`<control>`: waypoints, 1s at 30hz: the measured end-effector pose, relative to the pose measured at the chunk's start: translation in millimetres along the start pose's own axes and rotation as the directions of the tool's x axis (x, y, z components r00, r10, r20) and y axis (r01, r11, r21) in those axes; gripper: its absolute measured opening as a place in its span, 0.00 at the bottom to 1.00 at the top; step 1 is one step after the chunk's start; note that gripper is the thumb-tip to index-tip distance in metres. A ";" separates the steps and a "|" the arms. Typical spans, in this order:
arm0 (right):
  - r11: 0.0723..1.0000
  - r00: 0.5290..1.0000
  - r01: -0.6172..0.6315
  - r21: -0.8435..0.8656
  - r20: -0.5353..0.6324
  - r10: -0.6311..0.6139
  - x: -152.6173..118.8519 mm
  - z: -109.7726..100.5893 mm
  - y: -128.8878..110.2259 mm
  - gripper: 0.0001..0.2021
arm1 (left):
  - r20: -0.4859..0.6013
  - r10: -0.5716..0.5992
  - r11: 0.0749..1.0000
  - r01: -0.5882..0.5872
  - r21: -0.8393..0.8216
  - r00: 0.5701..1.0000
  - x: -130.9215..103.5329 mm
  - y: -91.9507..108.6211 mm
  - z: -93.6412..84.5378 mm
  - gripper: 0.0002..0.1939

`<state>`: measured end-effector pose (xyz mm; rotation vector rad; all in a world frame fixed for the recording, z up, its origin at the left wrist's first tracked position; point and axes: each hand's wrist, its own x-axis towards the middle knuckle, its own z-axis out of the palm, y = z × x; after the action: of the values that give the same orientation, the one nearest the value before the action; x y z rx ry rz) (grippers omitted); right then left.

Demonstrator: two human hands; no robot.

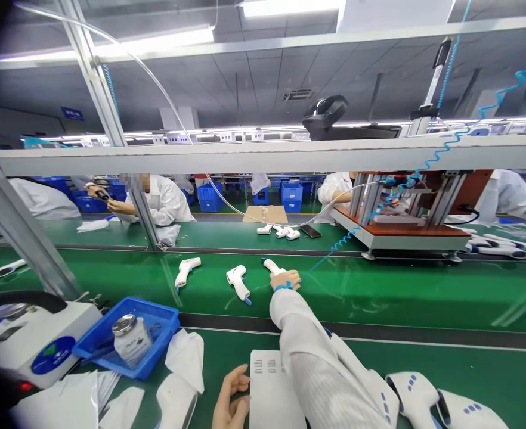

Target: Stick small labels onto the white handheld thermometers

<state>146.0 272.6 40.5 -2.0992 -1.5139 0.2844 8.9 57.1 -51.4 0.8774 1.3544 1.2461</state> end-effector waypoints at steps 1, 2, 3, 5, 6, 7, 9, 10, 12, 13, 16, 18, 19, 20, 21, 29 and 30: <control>0.999 0.999 -0.021 0.026 0.032 0.020 3.0 -5.1 5.6 0.17 | -0.012 0.010 1.000 -0.010 -0.012 1.000 0.2 2.1 -0.3 0.18; 0.997 0.997 -0.040 0.058 0.075 0.036 5.1 -10.2 11.1 0.17 | -0.018 0.021 0.999 -0.022 -0.034 1.000 -0.3 5.0 -0.5 0.18; 0.994 0.992 -0.053 0.094 0.121 0.041 6.1 -15.3 16.7 0.17 | -0.016 0.025 0.996 -0.027 -0.079 1.000 -1.3 8.7 -0.9 0.17; 0.984 0.976 -0.040 0.176 0.216 0.001 2.4 -25.8 28.1 0.16 | 0.003 0.006 0.979 -0.005 -0.204 1.000 -3.8 18.3 -2.5 0.18; 0.974 0.963 -0.021 0.227 0.266 -0.041 -3.2 -31.5 34.0 0.16 | 0.026 -0.026 0.959 0.033 -0.280 0.999 -4.9 23.9 -3.7 0.19; 0.959 0.944 0.001 0.283 0.317 -0.094 -11.8 -37.6 39.7 0.17 | 0.054 -0.063 0.936 0.077 -0.343 0.997 -5.8 29.6 -5.0 0.20; 0.922 0.883 0.042 0.386 0.418 -0.215 -37.1 -51.2 50.2 0.23 | 0.169 -0.156 0.844 0.220 -0.489 0.973 -7.0 39.3 -7.0 0.22; 0.898 0.828 0.061 0.437 0.480 -0.290 -52.8 -58.0 54.5 0.28 | 0.262 -0.193 0.775 0.311 -0.550 0.946 -7.8 42.2 -7.3 0.23; 0.827 0.623 0.084 0.556 0.618 -0.479 -85.8 -69.4 61.5 0.38 | 0.509 -0.227 0.639 0.521 -0.566 0.830 -11.5 42.4 -5.2 0.25; 0.779 0.486 0.083 0.622 0.657 -0.576 -101.0 -72.9 64.7 0.42 | 0.619 -0.224 0.612 0.603 -0.512 0.753 -14.8 39.8 -2.9 0.26; 0.702 0.371 0.089 0.707 0.631 -0.682 -133.9 -70.1 78.0 0.40 | 0.738 -0.256 0.684 0.657 -0.318 0.624 -30.0 26.4 6.9 0.31; 0.767 0.647 0.135 0.628 0.530 -0.548 -144.8 -58.2 91.9 0.24 | 0.652 -0.280 0.798 0.549 -0.250 0.704 -41.4 20.4 12.8 0.37; 0.807 0.769 0.140 0.573 0.450 -0.453 -148.2 -50.5 99.9 0.16 | 0.587 -0.275 0.851 0.477 -0.219 0.761 -46.3 19.9 15.1 0.40; 0.841 0.853 0.134 0.524 0.371 -0.366 -150.9 -42.3 108.0 0.10 | 0.525 -0.262 0.894 0.408 -0.184 0.810 -50.3 21.1 17.0 0.42; 0.866 0.902 0.125 0.484 0.309 -0.303 -153.3 -34.3 115.7 0.08 | 0.469 -0.243 0.925 0.348 -0.152 0.849 -53.0 23.7 18.5 0.44; 0.908 0.958 0.161 0.387 0.160 -0.238 -162.3 -3.5 135.6 0.07 | 0.312 -0.148 0.979 0.184 -0.088 0.938 -40.8 34.3 29.4 0.40; 0.909 0.958 0.169 0.382 0.153 -0.242 -161.3 -2.4 135.2 0.07 | 0.308 -0.136 0.982 0.170 -0.086 0.942 -38.8 32.4 30.4 0.39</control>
<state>201.0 91.1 -50.9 -1.6416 -1.6345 0.6583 41.4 32.1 -8.9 0.8283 1.0769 1.0110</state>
